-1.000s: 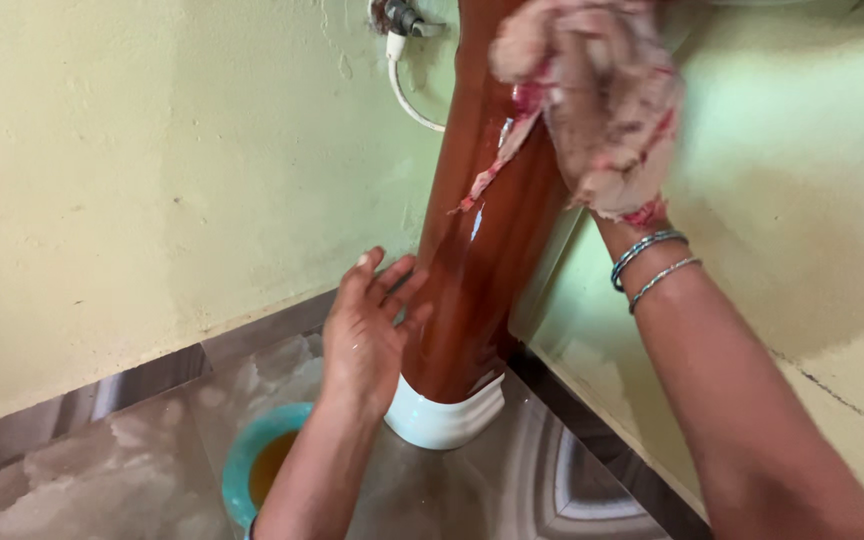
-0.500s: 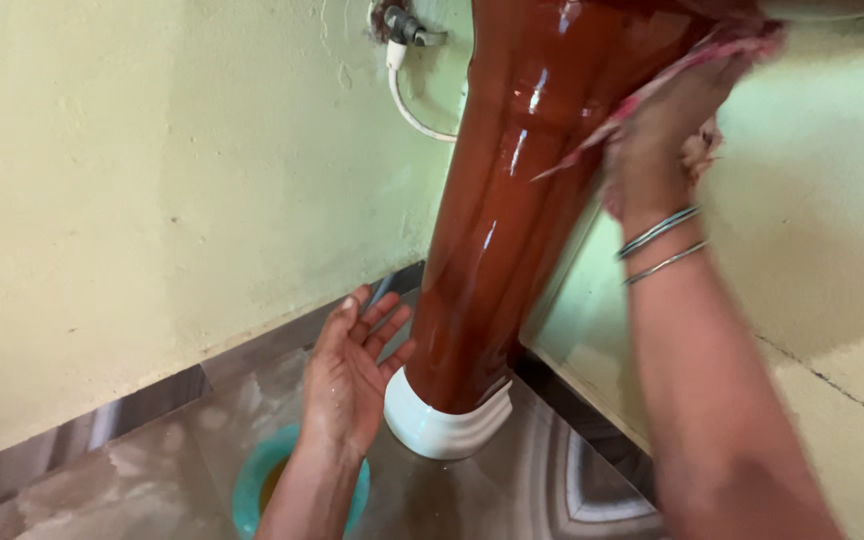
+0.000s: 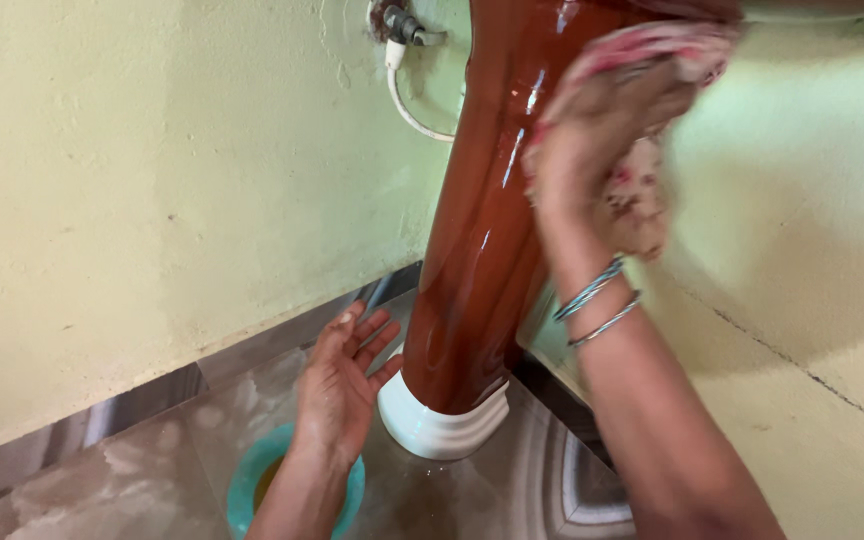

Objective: The person wipes the exterior of a pedestal sink with a cloth, repeatedly dipping the cloth into a small bowl of liquid on the floor. They clean the sink basin, pedestal, and base, then wipe the floor around the base.

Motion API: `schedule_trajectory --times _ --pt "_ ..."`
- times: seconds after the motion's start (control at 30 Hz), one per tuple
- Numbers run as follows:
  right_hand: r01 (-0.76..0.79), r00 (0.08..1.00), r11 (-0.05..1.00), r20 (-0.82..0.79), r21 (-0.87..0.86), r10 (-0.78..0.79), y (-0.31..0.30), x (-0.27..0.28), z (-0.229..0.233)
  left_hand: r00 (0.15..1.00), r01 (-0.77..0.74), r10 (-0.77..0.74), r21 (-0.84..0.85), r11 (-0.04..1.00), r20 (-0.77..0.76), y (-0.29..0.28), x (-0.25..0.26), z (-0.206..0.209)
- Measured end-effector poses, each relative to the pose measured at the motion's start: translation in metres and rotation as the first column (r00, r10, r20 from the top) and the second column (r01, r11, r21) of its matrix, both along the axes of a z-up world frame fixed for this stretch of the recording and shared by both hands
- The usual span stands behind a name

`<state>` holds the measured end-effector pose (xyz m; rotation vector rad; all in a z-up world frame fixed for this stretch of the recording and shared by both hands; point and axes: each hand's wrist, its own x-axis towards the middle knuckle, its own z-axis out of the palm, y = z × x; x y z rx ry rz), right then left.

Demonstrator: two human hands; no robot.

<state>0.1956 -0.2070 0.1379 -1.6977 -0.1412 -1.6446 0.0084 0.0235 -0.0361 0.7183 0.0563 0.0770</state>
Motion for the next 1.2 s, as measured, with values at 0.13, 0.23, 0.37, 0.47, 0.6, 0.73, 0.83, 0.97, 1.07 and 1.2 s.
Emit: schedule_trajectory --times 0.13,0.23,0.37,0.47,0.6,0.73,0.83,0.97,1.07,1.2 --pt "0.250 0.968 0.872 0.088 -0.420 -0.235 0.016 -0.020 -0.025 1.000 0.012 -0.012 -0.015 1.000 0.015 -0.012 0.008 0.000" --pt "0.279 0.956 0.641 0.143 -0.715 -0.256 0.018 -0.029 -0.026 0.997 0.026 -0.023 -0.030 0.999 0.072 -0.026 0.013 0.002" --pt "0.086 0.989 0.311 0.043 -0.946 -0.145 -0.002 -0.036 -0.015 0.998 0.043 -0.041 -0.051 0.998 0.044 -0.052 0.016 0.004" --pt "0.035 0.992 0.296 -0.004 -0.954 -0.130 -0.023 -0.035 -0.007 0.995 0.066 -0.060 -0.074 0.995 0.073 -0.070 0.017 0.013" --pt "-0.057 0.993 0.606 0.015 -0.793 0.114 -0.048 -0.022 -0.028 0.992 0.069 -0.060 -0.077 0.995 0.108 -0.083 0.016 0.018" --pt "-0.027 0.992 0.850 0.088 -0.526 0.086 -0.061 -0.010 -0.059 0.992 0.071 -0.062 -0.081 0.994 0.108 -0.090 0.014 0.021" --pt "-0.312 0.949 0.908 -0.039 -0.281 0.314 -0.071 -0.005 -0.064 0.990 0.090 -0.082 -0.072 0.993 0.112 -0.091 0.010 0.017" --pt "-0.450 0.889 0.865 -0.016 -0.221 0.458 -0.084 -0.001 -0.040 0.995 0.087 -0.084 -0.047 0.995 0.058 -0.091 0.010 0.015" --pt "-0.298 0.954 0.926 -0.097 -0.231 0.283 -0.083 -0.005 -0.040 0.995 0.087 -0.088 0.004 0.996 0.049 -0.091 0.011 0.011" --pt "-0.339 0.937 0.870 -0.208 -0.357 0.279 -0.071 -0.030 -0.077 0.993 0.074 -0.082 0.094 0.993 0.081 -0.092 0.017 0.007"
